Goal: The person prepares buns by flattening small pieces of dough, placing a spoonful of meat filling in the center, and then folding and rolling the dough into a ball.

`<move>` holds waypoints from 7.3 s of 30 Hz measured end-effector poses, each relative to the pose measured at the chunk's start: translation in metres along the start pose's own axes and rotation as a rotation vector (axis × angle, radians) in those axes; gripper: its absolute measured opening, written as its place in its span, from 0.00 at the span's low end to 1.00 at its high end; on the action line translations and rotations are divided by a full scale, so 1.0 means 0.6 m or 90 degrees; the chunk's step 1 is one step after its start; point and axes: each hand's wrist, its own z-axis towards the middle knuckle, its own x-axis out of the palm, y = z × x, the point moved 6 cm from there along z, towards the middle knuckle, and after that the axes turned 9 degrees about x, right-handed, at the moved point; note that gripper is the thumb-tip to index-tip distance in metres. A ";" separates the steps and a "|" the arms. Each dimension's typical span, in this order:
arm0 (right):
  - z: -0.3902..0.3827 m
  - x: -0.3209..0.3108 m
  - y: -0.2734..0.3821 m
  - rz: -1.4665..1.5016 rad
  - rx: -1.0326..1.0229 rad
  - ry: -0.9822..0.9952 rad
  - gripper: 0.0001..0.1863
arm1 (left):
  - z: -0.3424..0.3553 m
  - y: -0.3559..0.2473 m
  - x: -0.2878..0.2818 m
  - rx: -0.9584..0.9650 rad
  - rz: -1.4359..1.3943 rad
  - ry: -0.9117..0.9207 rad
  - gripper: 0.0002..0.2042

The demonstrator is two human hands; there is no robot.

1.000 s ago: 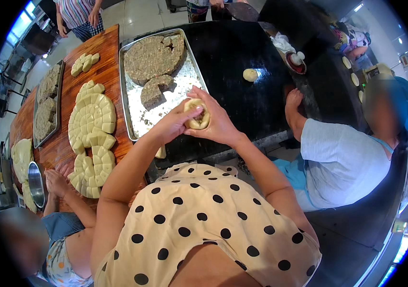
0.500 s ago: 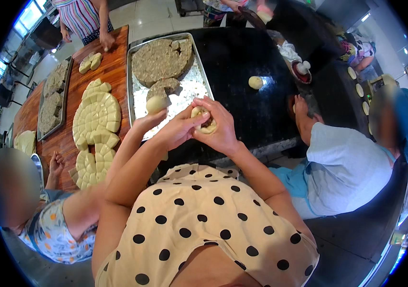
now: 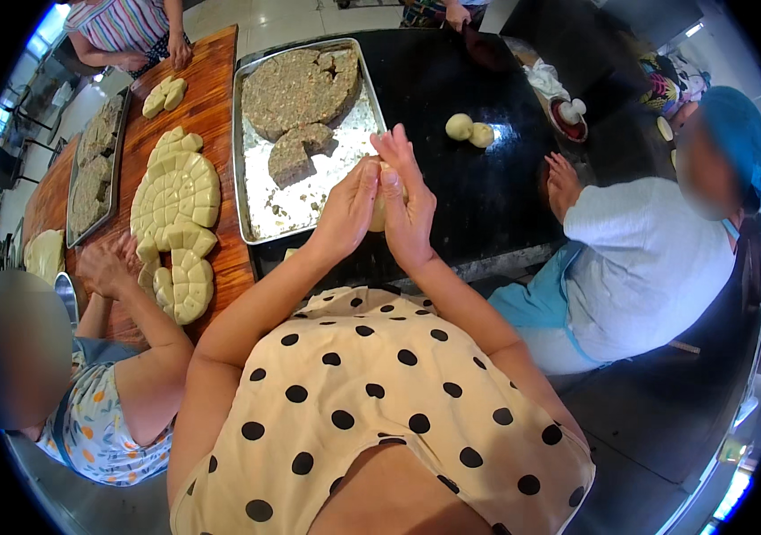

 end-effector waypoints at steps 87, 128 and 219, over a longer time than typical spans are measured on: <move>0.146 0.309 -0.616 -0.207 0.407 0.335 0.37 | 0.065 0.474 -0.358 -0.375 0.572 0.035 0.57; 0.088 0.311 -0.544 -0.259 0.297 0.480 0.42 | 0.009 0.448 -0.320 -0.305 0.543 0.053 0.55; 0.301 0.315 -0.535 -0.388 -0.145 0.563 0.40 | 0.181 0.556 -0.253 -0.221 0.265 -0.181 0.46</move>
